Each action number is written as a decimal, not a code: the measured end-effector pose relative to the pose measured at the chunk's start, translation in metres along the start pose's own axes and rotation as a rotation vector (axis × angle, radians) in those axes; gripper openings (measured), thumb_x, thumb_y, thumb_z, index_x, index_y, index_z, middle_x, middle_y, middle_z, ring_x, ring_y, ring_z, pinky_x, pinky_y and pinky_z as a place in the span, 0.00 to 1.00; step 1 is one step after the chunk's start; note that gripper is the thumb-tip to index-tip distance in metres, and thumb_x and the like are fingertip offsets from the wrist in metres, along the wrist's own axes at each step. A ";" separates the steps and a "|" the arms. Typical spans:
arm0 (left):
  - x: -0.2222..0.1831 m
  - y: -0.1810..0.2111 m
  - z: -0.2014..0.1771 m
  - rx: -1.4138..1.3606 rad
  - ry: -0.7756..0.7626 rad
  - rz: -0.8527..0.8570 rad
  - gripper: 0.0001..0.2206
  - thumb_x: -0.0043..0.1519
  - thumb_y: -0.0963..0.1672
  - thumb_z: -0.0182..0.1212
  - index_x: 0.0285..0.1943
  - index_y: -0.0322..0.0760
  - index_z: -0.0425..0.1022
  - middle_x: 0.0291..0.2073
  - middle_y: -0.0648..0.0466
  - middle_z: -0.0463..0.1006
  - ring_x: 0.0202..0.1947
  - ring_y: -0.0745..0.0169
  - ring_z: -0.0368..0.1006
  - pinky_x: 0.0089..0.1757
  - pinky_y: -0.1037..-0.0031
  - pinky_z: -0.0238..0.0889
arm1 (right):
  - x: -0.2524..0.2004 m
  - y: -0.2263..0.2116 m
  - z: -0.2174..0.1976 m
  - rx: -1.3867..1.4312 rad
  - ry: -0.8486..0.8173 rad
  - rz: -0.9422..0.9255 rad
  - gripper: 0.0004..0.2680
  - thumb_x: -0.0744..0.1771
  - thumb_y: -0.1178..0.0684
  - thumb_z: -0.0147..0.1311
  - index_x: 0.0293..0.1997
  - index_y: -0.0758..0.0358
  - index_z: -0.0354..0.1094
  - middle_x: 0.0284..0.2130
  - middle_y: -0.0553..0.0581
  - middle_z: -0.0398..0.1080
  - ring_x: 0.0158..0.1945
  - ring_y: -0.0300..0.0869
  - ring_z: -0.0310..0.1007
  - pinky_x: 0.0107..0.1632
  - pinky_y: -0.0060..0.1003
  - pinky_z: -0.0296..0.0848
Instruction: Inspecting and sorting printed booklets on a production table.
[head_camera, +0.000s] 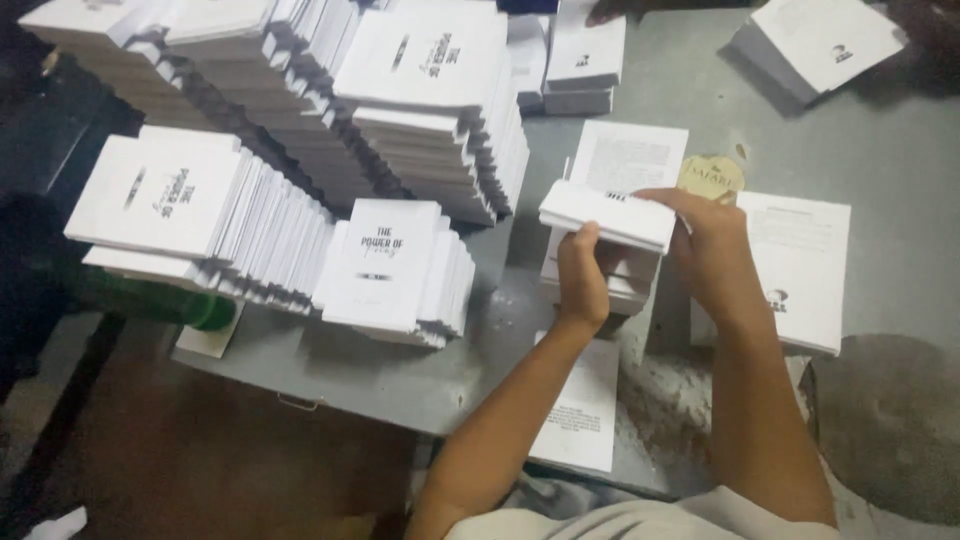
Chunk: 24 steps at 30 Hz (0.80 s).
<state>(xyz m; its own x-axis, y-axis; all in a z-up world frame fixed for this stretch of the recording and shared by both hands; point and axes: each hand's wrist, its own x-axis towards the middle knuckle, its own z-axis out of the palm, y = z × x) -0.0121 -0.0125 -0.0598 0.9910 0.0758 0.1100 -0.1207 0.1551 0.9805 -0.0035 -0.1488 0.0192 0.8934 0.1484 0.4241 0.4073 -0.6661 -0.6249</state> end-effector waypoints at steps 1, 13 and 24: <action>-0.001 0.017 0.001 -0.181 -0.061 0.062 0.25 0.73 0.53 0.35 0.40 0.29 0.71 0.37 0.39 0.73 0.42 0.48 0.75 0.48 0.59 0.70 | 0.000 -0.002 0.000 0.019 0.096 -0.028 0.06 0.69 0.67 0.58 0.46 0.65 0.76 0.40 0.66 0.76 0.50 0.62 0.74 0.52 0.54 0.70; -0.079 0.145 -0.138 -0.393 0.392 0.068 0.11 0.68 0.43 0.41 0.35 0.36 0.69 0.27 0.51 0.72 0.28 0.60 0.70 0.36 0.69 0.73 | -0.048 -0.044 -0.059 0.293 -0.569 0.364 0.11 0.65 0.56 0.56 0.51 0.64 0.73 0.40 0.59 0.81 0.35 0.45 0.82 0.35 0.34 0.82; -0.097 0.152 -0.153 -0.369 0.321 0.036 0.13 0.71 0.49 0.40 0.38 0.43 0.65 0.26 0.55 0.69 0.31 0.62 0.73 0.42 0.66 0.75 | -0.067 -0.030 0.068 0.339 -0.929 0.373 0.14 0.63 0.57 0.64 0.53 0.65 0.79 0.36 0.71 0.83 0.40 0.58 0.84 0.49 0.50 0.77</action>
<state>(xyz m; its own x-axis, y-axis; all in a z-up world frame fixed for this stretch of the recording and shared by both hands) -0.1351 0.1543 0.0542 0.9253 0.3779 0.0301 -0.2242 0.4816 0.8473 -0.0630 -0.0890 -0.0347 0.7087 0.5730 -0.4116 -0.0197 -0.5672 -0.8234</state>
